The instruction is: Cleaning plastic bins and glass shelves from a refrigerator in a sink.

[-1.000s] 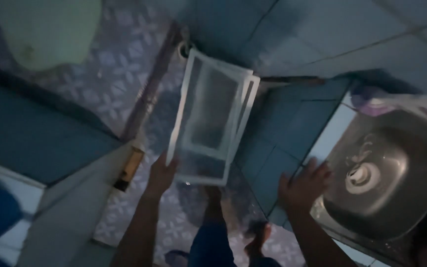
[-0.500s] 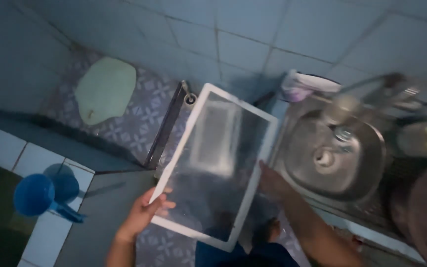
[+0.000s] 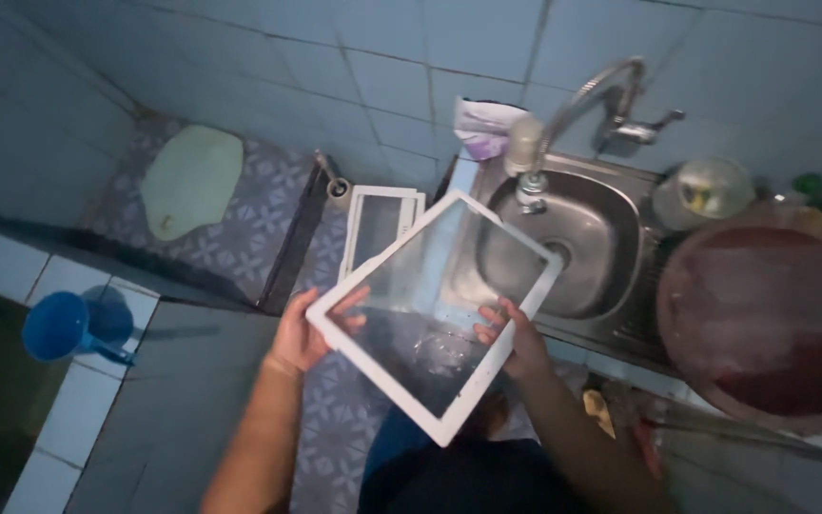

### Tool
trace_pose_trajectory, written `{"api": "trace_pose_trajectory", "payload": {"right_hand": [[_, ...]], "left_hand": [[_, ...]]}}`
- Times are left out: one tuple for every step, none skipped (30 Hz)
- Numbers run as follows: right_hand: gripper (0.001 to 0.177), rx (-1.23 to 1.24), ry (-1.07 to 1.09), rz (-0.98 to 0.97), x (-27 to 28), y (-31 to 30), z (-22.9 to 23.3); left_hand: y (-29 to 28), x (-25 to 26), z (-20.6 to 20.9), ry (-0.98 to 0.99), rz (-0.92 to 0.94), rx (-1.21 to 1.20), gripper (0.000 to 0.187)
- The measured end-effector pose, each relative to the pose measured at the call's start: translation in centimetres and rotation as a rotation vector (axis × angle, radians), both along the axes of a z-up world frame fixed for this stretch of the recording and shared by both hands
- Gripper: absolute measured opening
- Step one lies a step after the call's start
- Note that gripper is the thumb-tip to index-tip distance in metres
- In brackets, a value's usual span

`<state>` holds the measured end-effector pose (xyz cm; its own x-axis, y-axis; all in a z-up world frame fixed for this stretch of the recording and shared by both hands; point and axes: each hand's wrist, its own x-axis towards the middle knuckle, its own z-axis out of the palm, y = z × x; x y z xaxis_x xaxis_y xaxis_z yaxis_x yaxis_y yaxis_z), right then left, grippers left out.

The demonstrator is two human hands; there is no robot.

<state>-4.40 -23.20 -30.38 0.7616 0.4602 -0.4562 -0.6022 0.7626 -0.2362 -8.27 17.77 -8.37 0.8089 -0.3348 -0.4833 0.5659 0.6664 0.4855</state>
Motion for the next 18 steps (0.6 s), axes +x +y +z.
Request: {"api": "trace_pose_trajectory", "payload": {"right_hand": [[0.043,0.001,-0.002,-0.012,-0.4,-0.3,0.8],[0.045,-0.110,0.078,-0.055,-0.7,-0.5,1.6],[0.048,-0.220,0.160,-0.102,-1.1,-0.7,2.4],[0.048,-0.219,0.162,-0.116,-1.2,-0.7,2.9],[0.045,-0.198,0.170,-0.175,-1.4,-0.7,3.5],[0.043,-0.177,0.178,-0.235,-1.5,-0.7,4.1],[0.043,-0.178,0.175,-0.254,-1.4,-0.7,4.3],[0.039,-0.178,0.173,-0.276,-1.2,-0.7,4.4],[0.034,-0.178,0.172,-0.299,-1.0,-0.7,4.6],[0.034,-0.180,0.169,-0.321,-0.8,-1.4,1.9],[0.025,-0.021,0.052,-0.301,-0.6,-2.3,-0.9],[0.020,0.135,-0.067,-0.277,-0.4,-3.1,-3.6],[0.020,0.124,-0.074,-0.289,-0.2,-3.5,-3.0],[0.021,-0.048,0.041,-0.257,0.1,-3.9,-2.5],[0.022,-0.220,0.161,-0.224,0.2,-4.1,-2.0],[0.022,-0.229,0.160,-0.237,0.1,-4.3,1.1],[0.037,-0.407,0.191,-0.062,0.2,-4.2,4.1],[0.054,-0.581,0.225,0.116,0.3,-4.1,7.1]], "left_hand": [[-2.3,-0.8,0.2,-0.002,-0.012,0.001,0.072],[-4.5,-1.7,0.4,-0.085,0.124,-0.109,0.073],[-6.5,-2.5,0.5,-0.165,0.257,-0.220,0.076],[-9.0,-3.6,0.0,-0.163,0.243,-0.221,0.076],[-11.4,-4.9,-0.5,-0.149,0.242,-0.230,0.073],[-13.6,-6.2,-1.0,-0.135,0.242,-0.238,0.074],[-14.9,-6.2,-0.7,-0.138,0.223,-0.243,0.074],[-16.2,-6.1,-0.4,-0.048,0.108,-0.106,0.079],[-17.3,-6.1,-0.1,0.039,-0.010,0.033,0.087],[-17.2,-5.3,-0.6,0.035,-0.031,0.030,0.087],[-17.2,-4.6,-1.1,0.009,-0.021,-0.016,0.089],[-17.2,-3.9,-1.7,-0.015,-0.010,-0.062,0.091],[-17.0,-3.0,-2.0,-0.019,-0.024,-0.073,0.091],[-16.7,-2.2,-2.4,-0.018,-0.022,-0.052,0.092],[-16.4,-1.4,-2.8,-0.014,-0.020,-0.031,0.093],[-16.3,-1.0,-3.0,-0.015,-0.032,-0.042,0.093],[-16.0,-0.5,-3.2,0.026,-0.021,-0.047,0.094],[-15.7,0.1,-3.5,0.067,-0.012,-0.052,0.094]]}}
